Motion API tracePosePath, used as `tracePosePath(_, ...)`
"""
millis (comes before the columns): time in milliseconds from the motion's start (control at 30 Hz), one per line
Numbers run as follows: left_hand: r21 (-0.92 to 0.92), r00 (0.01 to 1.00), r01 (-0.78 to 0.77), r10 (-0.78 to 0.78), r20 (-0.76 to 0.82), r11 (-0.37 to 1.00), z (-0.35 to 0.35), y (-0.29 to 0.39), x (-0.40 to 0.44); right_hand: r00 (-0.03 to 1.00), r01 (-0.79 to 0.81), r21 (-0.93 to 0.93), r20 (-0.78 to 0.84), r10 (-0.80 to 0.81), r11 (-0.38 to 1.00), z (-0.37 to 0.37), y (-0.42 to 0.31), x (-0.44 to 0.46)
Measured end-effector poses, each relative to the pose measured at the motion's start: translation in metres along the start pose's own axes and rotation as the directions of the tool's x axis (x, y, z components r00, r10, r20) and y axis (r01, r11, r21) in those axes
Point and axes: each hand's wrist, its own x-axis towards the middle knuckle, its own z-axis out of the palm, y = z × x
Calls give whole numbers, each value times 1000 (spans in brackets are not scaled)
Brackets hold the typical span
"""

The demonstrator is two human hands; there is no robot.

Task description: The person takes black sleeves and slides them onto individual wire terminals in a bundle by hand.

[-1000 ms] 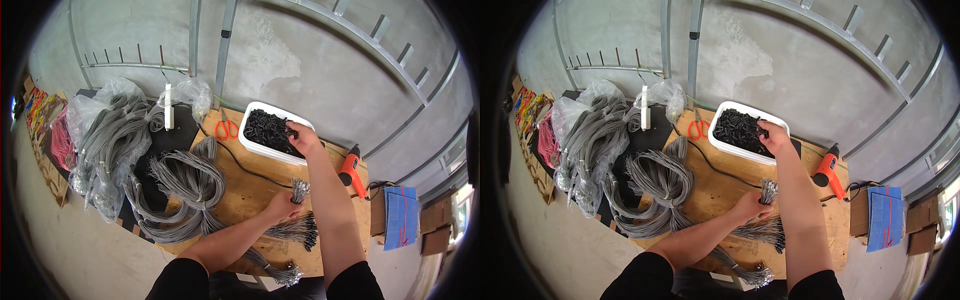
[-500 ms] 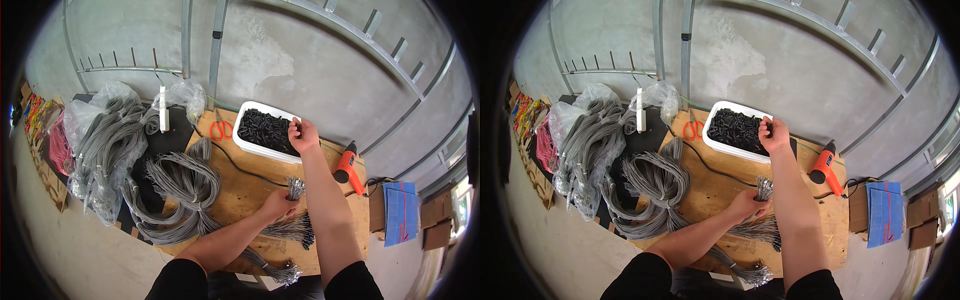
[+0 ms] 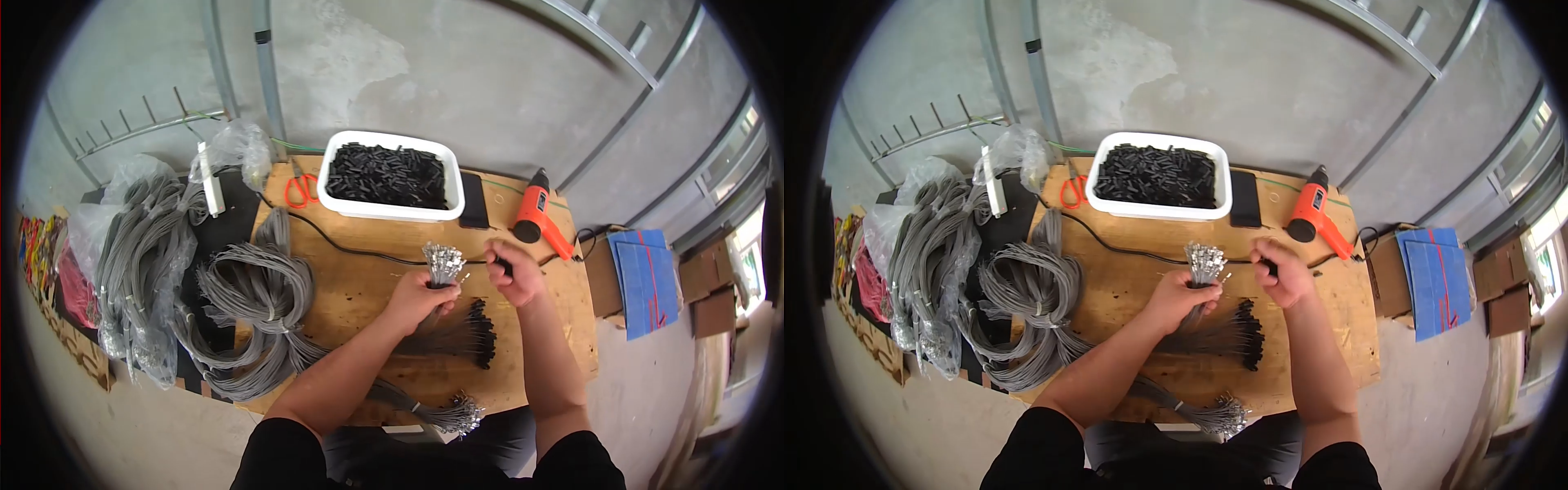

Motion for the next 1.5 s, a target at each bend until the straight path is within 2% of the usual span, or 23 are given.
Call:
tracePosePath(67, -14, 1000, 4, -3, 28, 1000, 0, 1, -1, 999, -44, -80, -3, 44, 996, -1, 13, -22)
tracePosePath(200, 27, 1000, 1, -2, 15, 1000, 7, 5, -4, 998, -4, -106, 57, 10, 994, 12, 32, -35)
tracePosePath(300, 67, 999, 21, -18, -39, 998, 10, 5, -5, 995, 104, -226, 21, -102, 969, 13, 47, -31)
tracePosePath(533, 126, 998, 26, -18, -63, 992, 5, 3, -2, 990, 132, -248, 76, -116, 960, 17, 47, -29)
tracePosePath(600, 177, 997, 56, -47, -59, 983, 8, 6, -4, 973, 232, -355, 94, -213, 905, 21, 46, -28)
tracePosePath(633, 181, 997, 59, -49, -58, 982, 9, 6, -4, 972, 233, -351, 91, -215, 907, 18, 48, -26)
tracePosePath(700, 182, 996, 23, -7, -86, 983, 10, 5, -4, 935, 354, -460, 154, -320, 814, 12, 53, -25)
tracePosePath(733, 184, 997, 22, -6, -83, 983, 10, 4, -3, 934, 356, -460, 153, -323, 813, 11, 54, -25)
tracePosePath(833, 233, 995, 13, 11, -102, 972, 10, 3, -3, 956, 292, -413, 116, -268, 863, 11, 57, -28)
tracePosePath(900, 256, 994, -15, 41, -96, 967, 11, 3, -3, 994, 99, -199, 73, -86, 975, 10, 57, -30)
tracePosePath(933, 257, 995, -14, 39, -91, 966, 12, 4, -3, 994, 101, -199, 68, -89, 975, 7, 58, -30)
tracePosePath(1000, 297, 995, -31, 57, -81, 955, 13, 5, -4, 989, 25, -40, 150, -19, 999, 2, 60, -29)
tracePosePath(1033, 297, 996, -31, 55, -76, 954, 13, 5, -4, 989, 28, -39, 146, -22, 999, 1, 56, -30)
tracePosePath(1100, 230, 994, -5, 29, -101, 973, 13, 6, -4, 989, -105, 403, 136, 53, 909, 0, 44, -31)
tracePosePath(1133, 231, 995, -6, 29, -97, 973, 12, 5, -4, 991, -75, 501, 133, 9, 862, -7, 47, -26)
tracePosePath(1267, 206, 988, 40, -8, -154, 978, 9, 6, -3, 998, -23, 507, 56, -6, 861, -22, 49, -20)
tracePosePath(1333, 187, 987, 49, -19, -159, 981, 9, 6, -2, 1000, 26, 382, 2, -29, 924, -22, 48, -19)
tracePosePath(1500, 182, 986, 60, -30, -167, 981, 9, 6, -1, 996, 71, 297, -71, -52, 952, -19, 43, -21)
